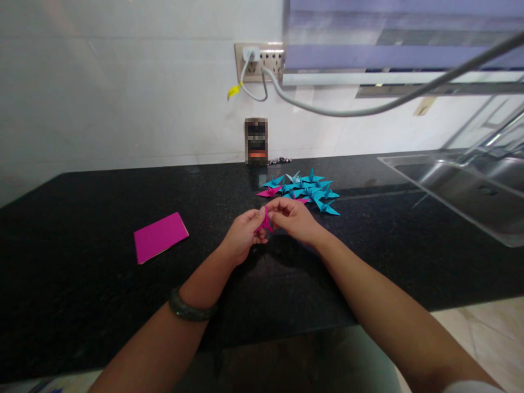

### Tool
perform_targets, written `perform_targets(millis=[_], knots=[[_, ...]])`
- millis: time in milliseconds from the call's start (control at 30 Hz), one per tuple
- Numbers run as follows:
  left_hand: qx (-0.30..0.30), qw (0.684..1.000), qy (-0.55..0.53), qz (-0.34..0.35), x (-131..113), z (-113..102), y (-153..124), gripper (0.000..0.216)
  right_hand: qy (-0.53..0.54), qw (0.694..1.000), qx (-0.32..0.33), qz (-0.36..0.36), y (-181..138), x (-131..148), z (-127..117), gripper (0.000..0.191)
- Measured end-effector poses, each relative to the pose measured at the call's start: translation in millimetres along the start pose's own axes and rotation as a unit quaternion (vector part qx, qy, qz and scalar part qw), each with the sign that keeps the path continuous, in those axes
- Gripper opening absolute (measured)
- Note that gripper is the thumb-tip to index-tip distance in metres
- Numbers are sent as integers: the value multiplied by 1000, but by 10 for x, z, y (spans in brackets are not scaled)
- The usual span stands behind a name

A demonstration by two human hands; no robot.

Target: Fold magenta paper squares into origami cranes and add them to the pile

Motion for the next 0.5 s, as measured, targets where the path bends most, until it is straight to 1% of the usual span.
perform_targets(millis=[100, 167, 333, 500], knots=[[-6, 1000, 15, -3, 16, -15, 8, 33, -22, 999, 5, -22, 6, 23, -12, 13], [-7, 1000, 21, -5, 19, -16, 7, 33, -37, 999, 11, -31, 7, 32, -13, 10], [-9, 1000, 21, -11, 11, -4, -8, 34, -59, 998, 11, -33, 7, 29, -18, 3], [1, 1000, 12, -16, 24, 6, 0, 34, -67, 997, 20, -36, 6, 17, -5, 5]])
Point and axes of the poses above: each hand's wrist, its own y-axis towards the middle knuckle, its own z-axis out of the palm, x = y × z, the point moved 8 cm from there along y, towards the middle knuckle, and after that the axes turned 12 degrees about -z, right-handed, at the moved point
